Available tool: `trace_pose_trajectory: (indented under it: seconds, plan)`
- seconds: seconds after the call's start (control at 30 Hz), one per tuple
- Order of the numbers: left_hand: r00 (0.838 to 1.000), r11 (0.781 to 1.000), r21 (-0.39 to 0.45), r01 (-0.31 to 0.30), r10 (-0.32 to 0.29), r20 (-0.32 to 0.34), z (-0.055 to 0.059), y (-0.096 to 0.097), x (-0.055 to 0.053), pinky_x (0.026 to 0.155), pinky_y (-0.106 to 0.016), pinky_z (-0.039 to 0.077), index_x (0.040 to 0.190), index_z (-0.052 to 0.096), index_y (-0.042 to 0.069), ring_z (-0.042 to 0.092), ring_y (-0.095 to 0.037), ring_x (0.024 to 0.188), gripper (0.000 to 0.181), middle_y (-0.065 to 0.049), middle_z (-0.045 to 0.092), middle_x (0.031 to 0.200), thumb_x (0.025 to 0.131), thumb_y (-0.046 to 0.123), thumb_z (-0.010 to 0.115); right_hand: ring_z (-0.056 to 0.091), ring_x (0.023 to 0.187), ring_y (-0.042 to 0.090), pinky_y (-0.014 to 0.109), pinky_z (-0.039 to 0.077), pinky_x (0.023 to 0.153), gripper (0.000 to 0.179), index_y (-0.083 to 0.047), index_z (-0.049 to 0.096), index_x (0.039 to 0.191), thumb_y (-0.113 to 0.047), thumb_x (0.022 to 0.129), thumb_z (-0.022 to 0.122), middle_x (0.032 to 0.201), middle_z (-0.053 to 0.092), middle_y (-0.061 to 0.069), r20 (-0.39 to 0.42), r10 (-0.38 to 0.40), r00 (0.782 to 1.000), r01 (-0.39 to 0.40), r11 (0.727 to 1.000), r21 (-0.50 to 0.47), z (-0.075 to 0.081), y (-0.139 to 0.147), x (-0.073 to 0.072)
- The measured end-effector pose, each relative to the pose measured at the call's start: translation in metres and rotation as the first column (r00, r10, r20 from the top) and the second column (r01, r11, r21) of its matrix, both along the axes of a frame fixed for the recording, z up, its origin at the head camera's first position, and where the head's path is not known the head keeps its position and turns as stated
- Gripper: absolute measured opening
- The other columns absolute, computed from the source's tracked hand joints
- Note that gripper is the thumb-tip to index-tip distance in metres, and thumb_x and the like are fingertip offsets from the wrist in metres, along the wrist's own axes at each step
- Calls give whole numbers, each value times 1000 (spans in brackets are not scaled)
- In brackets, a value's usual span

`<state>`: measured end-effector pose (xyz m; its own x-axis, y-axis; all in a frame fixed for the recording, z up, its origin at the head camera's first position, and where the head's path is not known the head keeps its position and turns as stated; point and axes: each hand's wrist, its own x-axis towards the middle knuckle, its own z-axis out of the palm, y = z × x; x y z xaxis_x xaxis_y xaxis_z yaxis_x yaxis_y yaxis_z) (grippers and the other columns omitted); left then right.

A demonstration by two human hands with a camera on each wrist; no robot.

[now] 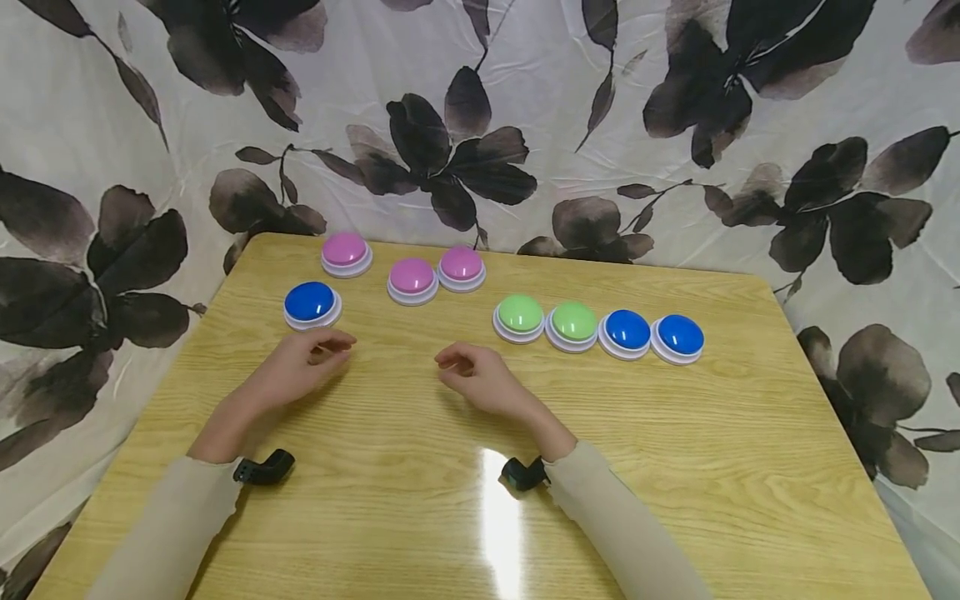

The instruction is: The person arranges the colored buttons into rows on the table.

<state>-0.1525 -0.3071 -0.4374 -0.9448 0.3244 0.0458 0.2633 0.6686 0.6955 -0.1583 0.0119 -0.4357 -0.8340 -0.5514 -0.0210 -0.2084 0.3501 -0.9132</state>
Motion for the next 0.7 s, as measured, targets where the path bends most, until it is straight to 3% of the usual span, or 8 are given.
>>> trace_pose_trajectory:
  seconds: [0.17,0.33,0.5,0.7]
  plan:
    - [998,998,29,-55,56,-39,11,-12,-5,88,-54,48,123,61,-1,58,-32,106,29,-17,64,115,97,14,61,62,97,18,26,50,82,27,1,63,120,-10,94,63,114,65,11,-20,29,999,-28,999,22,10,-18,-12]
    - [989,991,51,-122,126,-72,17,-18,-14,90,-52,47,121,62,0,58,-31,105,30,-17,64,115,94,12,65,61,98,19,23,49,84,26,2,63,118,-8,93,64,113,65,12,-72,67,995,-63,997,54,21,-33,-26]
    - [977,980,67,-187,192,-96,16,-30,-20,94,-55,43,122,61,-1,52,-35,114,36,-19,59,121,90,10,71,60,97,18,22,47,85,27,1,63,117,-11,93,65,112,65,11,-98,109,989,-98,989,113,28,-46,-37]
    - [954,964,78,-253,262,-144,5,-48,-23,98,-62,37,128,56,-1,44,-41,122,48,-20,51,129,86,13,75,60,96,16,19,47,83,30,1,63,119,-13,92,67,112,64,12,-134,157,978,-136,979,153,24,-69,-57]
